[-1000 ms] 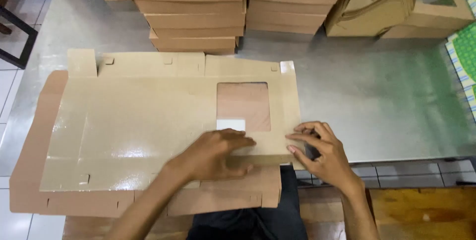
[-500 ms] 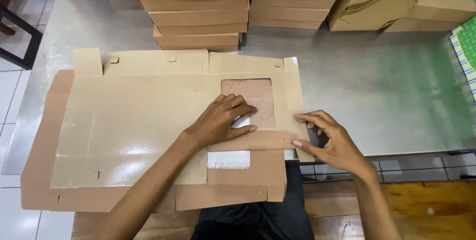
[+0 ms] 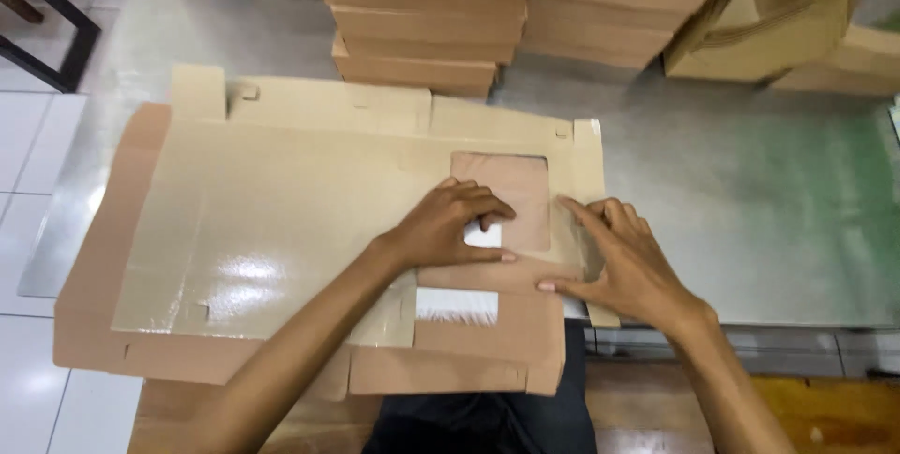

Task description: The person assembles flat cardboard boxes with clear plastic windows. They fold the side flaps, tuck in the tabs, and press the edges to form the box shape. The person repeats this process for multiple boxes on a metal work surface.

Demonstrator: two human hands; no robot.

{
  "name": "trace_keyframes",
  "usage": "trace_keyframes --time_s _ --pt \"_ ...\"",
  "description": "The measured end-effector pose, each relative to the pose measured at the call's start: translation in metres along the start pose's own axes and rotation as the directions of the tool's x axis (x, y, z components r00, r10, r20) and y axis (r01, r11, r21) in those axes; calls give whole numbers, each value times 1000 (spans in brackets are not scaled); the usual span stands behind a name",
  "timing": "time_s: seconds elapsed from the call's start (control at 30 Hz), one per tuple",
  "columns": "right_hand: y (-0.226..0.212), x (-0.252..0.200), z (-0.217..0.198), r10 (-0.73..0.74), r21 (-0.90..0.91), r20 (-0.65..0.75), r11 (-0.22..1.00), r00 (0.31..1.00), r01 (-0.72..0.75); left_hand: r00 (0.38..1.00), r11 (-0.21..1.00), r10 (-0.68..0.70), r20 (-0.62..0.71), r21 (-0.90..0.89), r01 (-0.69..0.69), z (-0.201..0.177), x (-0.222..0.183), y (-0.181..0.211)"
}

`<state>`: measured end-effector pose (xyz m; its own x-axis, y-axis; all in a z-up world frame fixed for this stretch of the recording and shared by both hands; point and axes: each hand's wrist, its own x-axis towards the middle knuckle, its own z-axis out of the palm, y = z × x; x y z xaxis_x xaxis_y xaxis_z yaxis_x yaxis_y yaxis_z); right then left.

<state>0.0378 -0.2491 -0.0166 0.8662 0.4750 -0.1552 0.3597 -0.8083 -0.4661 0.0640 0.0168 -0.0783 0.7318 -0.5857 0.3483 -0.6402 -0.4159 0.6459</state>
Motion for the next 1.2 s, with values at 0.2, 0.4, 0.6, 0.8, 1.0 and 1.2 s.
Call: trace_keyframes --time_s 0.2,0.4,0.6,0.8,1.0,1.2 --pt "-21 15 20 22 -163 19 986 1000 -19 997 996 -65 37 -58 67 6 -3 -7" --pt "-55 32 34 -73 -176 -6 982 997 70 999 999 -30 21 -16 30 15 -8 -14" --pt "-79 48 51 -94 -79 28 992 995 96 998 988 17 66 152 -27 12 -5 -15" --pt "-101 44 62 -42 -15 -27 999 999 42 992 965 44 115 251 -71 9 -6 -2" --pt "-95 45 73 -56 -21 -124 998 991 54 990 975 27 136 213 -56 19 -7 -13" --pt "-74 35 52 36 9 -1 999 999 -36 994 965 27 103 258 -53 19 -8 -13"
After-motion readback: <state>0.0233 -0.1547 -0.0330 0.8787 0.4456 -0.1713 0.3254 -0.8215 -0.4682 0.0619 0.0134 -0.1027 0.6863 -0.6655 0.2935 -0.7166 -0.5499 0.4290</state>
